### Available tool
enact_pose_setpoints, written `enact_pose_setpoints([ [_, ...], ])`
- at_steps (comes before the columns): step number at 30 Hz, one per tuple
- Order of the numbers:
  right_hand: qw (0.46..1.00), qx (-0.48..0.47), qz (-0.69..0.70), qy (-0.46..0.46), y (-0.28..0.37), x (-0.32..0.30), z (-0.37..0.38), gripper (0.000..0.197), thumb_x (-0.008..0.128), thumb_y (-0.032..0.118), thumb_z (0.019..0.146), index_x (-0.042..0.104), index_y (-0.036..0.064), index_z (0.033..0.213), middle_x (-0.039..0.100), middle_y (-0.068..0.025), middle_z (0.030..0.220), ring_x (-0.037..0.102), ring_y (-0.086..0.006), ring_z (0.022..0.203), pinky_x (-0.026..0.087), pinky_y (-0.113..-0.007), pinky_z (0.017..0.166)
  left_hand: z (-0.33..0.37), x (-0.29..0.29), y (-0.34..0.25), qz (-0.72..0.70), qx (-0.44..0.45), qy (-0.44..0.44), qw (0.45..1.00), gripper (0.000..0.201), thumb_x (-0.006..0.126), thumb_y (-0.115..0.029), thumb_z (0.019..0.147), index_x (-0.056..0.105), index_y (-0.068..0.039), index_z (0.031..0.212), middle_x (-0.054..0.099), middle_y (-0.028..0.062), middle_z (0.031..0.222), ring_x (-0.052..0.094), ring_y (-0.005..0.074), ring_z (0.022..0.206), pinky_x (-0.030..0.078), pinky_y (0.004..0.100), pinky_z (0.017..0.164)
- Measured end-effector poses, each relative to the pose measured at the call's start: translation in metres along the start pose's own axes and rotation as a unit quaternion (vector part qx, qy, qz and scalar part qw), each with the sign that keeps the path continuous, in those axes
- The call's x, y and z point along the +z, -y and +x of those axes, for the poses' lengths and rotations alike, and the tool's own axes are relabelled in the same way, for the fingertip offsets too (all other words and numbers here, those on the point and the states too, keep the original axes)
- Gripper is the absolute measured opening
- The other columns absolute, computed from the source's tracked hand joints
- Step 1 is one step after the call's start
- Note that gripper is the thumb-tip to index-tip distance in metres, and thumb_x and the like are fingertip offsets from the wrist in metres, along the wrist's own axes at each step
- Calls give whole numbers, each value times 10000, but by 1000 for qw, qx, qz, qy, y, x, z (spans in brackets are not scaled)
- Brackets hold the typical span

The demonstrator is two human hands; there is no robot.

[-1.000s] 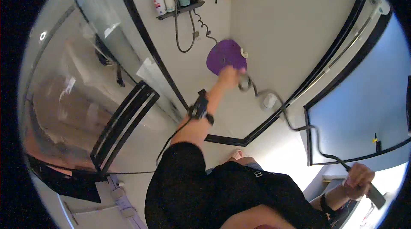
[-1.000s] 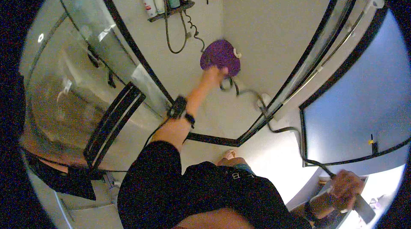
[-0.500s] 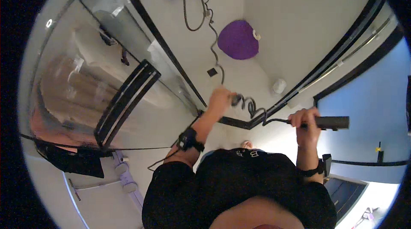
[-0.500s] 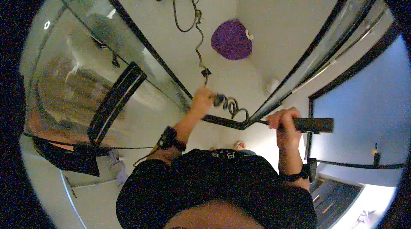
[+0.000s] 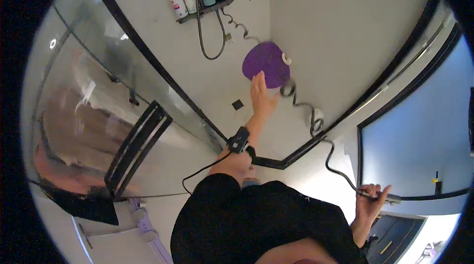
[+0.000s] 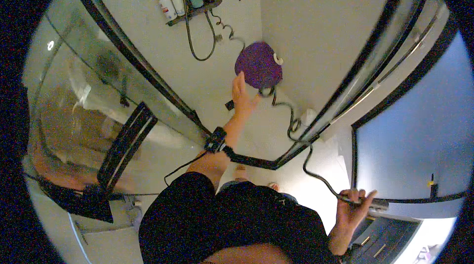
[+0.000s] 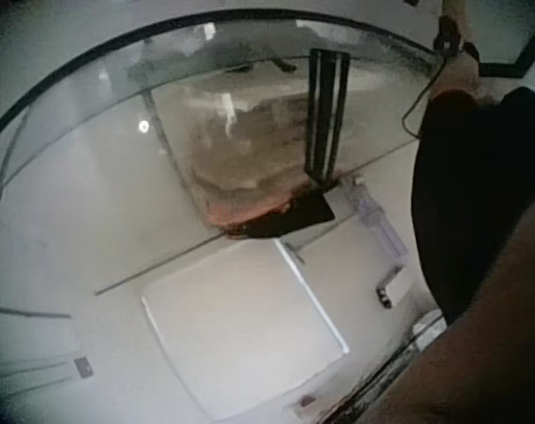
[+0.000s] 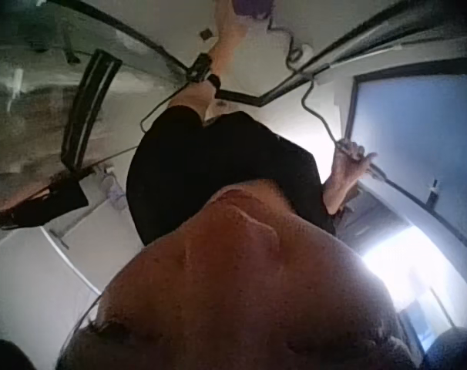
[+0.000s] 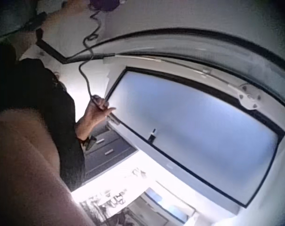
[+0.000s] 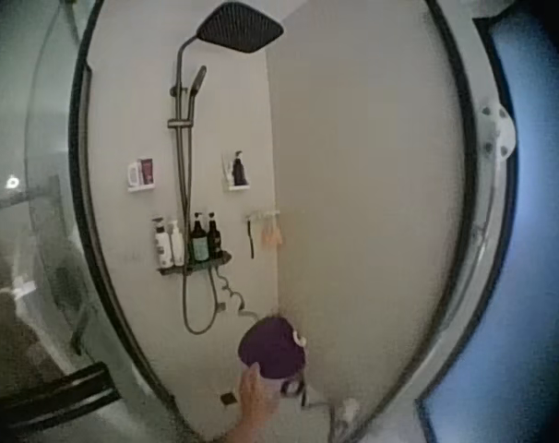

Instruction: The recorder sprays the glass panels of a shower enclosure with a handheld shower head and uses a squeegee to remove the water.

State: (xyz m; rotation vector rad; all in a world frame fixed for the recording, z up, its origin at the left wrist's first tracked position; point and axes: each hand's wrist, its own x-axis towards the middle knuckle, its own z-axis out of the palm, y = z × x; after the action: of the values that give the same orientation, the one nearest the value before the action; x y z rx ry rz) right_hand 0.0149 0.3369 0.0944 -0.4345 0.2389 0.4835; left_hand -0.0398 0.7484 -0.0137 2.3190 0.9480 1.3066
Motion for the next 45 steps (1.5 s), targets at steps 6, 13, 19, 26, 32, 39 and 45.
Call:
enact_pose_setpoints([
  [6, 993, -112, -15, -30, -7, 8, -13, 408, 515, 414, 808, 434, 84, 583, 410, -5, 504, 392, -124, 483, 382, -256, 590, 103, 39, 28, -55, 32, -75, 995, 849, 739, -241, 563, 285, -36, 1250, 328, 165, 1249, 285, 361, 1160, 227, 436, 971],
  [13, 904, -369, -84, -200, -3, 2, -10, 429, 530, 408, 803, 344, 101, 567, 322, 6, 485, 353, -136, 472, 370, -242, 514, 195, 54, 113, -85, 321, 344, 878, 568, 611, -134, 684, 377, -45, 1194, 456, 149, 1135, 569, 275, 854, 466, 405, 695],
  [19, 815, -354, -146, -436, -40, -27, -9, 447, 514, 438, 802, 344, 109, 552, 328, 6, 465, 343, -133, 436, 359, -245, 469, 365, 43, 211, 93, -112, 181, 973, 725, 539, -116, 736, 124, -105, 1329, 603, 183, 828, 602, 304, 670, 489, 383, 623],
  [26, 787, -317, -179, -498, -13, -90, -13, 503, 492, 540, 771, 371, 122, 518, 361, 2, 417, 356, -132, 358, 337, -254, 375, 404, 79, 282, 330, -78, 148, 929, 789, 487, -133, 738, -20, -92, 1342, 612, 144, 698, 593, 262, 585, 459, 368, 508],
  [32, 805, -369, -147, -440, -38, -46, 22, 346, 507, 486, 789, 497, 140, 779, 384, 20, 468, 373, -115, 391, 345, -239, 404, 403, 76, 271, 413, -39, 237, 879, 786, 471, -131, 764, -65, -93, 1339, 608, 155, 781, 600, 251, 633, 465, 362, 551],
  [39, 869, -362, -89, -325, -31, -38, 44, 346, 583, 370, 765, 508, 41, 689, 498, -48, 577, 499, -161, 550, 461, -269, 594, 204, 87, 249, 216, 17, 36, 976, 762, 590, -90, 618, 235, -65, 1292, 268, 183, 1296, 261, 355, 1192, 259, 473, 936],
  [45, 896, -353, -100, -249, -29, -31, 36, 285, 548, 317, 799, 564, 39, 861, 552, -49, 679, 512, -162, 561, 479, -286, 640, 86, 94, 141, 34, 130, 93, 987, 764, 646, -225, 644, 252, -37, 1270, 254, 161, 1293, 193, 363, 1220, 160, 517, 956],
])
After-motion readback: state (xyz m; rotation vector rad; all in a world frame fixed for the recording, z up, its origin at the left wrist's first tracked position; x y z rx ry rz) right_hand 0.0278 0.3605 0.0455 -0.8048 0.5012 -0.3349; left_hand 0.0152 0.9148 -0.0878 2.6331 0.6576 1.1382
